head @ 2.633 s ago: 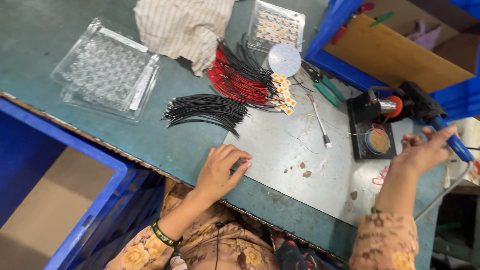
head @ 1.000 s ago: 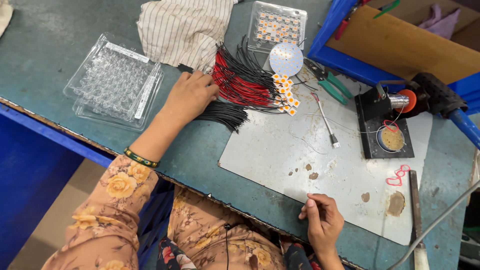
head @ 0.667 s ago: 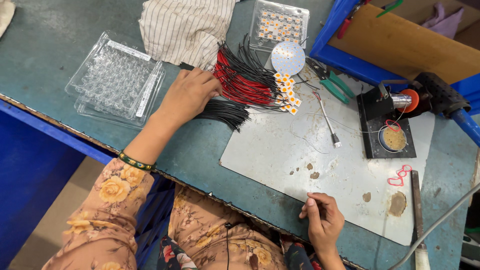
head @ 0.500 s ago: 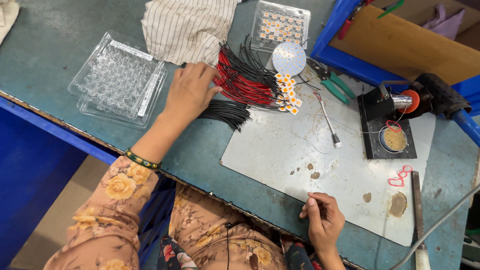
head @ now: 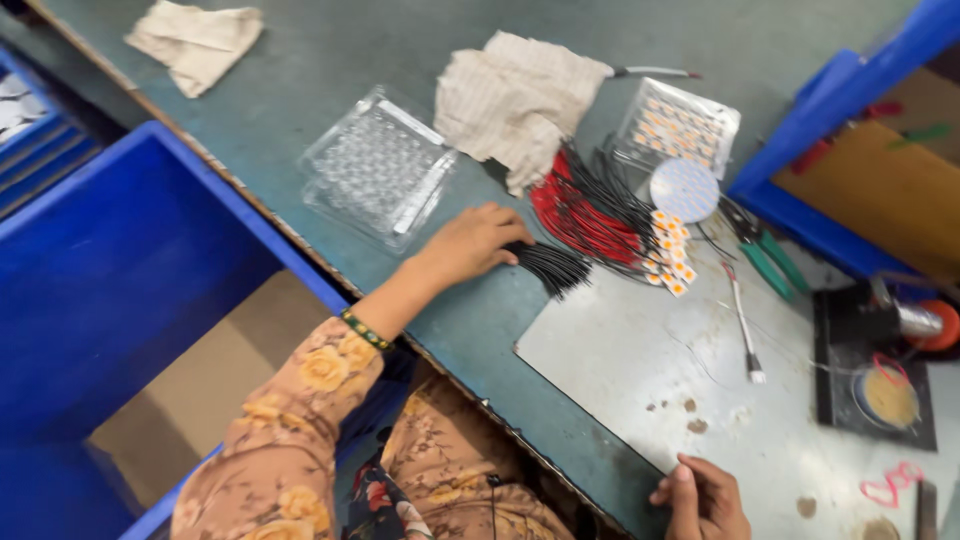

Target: The person uses a soldering iron to attach black wires to small square LED modules on a workbench. They repeatedly pick up wires, position them on the LED contacts, apply solder, and place the finished units aside. The person also gathers and stacks the completed LED modules at the end.

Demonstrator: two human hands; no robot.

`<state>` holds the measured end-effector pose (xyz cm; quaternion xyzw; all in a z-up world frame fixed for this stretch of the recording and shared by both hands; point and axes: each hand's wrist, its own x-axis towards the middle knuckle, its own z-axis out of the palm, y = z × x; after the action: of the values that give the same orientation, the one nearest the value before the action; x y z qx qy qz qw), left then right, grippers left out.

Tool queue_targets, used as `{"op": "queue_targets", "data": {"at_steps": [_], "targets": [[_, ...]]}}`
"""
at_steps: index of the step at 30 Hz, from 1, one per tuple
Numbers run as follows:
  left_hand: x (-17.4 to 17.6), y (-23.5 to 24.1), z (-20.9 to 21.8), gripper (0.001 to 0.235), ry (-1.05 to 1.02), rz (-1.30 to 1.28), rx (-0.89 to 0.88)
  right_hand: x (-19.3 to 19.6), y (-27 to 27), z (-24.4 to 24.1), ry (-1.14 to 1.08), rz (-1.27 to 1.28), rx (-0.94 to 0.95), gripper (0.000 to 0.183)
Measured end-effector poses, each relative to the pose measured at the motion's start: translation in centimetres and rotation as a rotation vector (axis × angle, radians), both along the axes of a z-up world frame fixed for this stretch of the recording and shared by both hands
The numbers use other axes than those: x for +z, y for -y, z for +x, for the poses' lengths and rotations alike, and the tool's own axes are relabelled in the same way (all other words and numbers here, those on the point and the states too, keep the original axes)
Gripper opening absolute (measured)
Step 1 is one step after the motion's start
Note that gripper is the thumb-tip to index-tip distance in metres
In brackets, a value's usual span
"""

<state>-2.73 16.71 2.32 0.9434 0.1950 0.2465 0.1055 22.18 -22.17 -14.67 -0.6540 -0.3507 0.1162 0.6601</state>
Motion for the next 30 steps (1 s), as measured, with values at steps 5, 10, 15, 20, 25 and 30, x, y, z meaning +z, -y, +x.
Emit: {"op": "queue_targets", "data": {"at_steps": [5, 10, 15, 20, 25, 30], "targets": [[0.2, -1.7, -0.1, 0.031, -0.008, 0.050, -0.038, -1.2, -0.7, 1.4, -0.040, -0.027, 0.006, 0.017], [1.7, -2.6, -0.8, 0.031, -0.007, 0.004, -0.052, 1.9, -0.1, -1.6, -0.019, -0.032, -0.079, 0.015], [4.1, -0.9, 0.8, 0.038, -0.009, 0.036, -0.006, 5.3, -0.7, -2.6, -0.041, 0.004, 0.010, 0.014], [5.1, 1.0, 6.4, 0.044, 0.078, 0.116, -0.098, 6.2, -0.7, -3.0, -0.020, 0.013, 0.029, 0.014], [5.6, -1.5, 12.6, 0.055, -0.013, 0.194, -0.182, 6.0, -0.6, -2.8, -0.032, 0.019, 0.002, 0.013], [6.8, -4.7, 17.4, 0.062, -0.413, 0.253, -0.149, 5.6, -0.6, -2.6, -0.046, 0.062, 0.011, 0.013]]}}
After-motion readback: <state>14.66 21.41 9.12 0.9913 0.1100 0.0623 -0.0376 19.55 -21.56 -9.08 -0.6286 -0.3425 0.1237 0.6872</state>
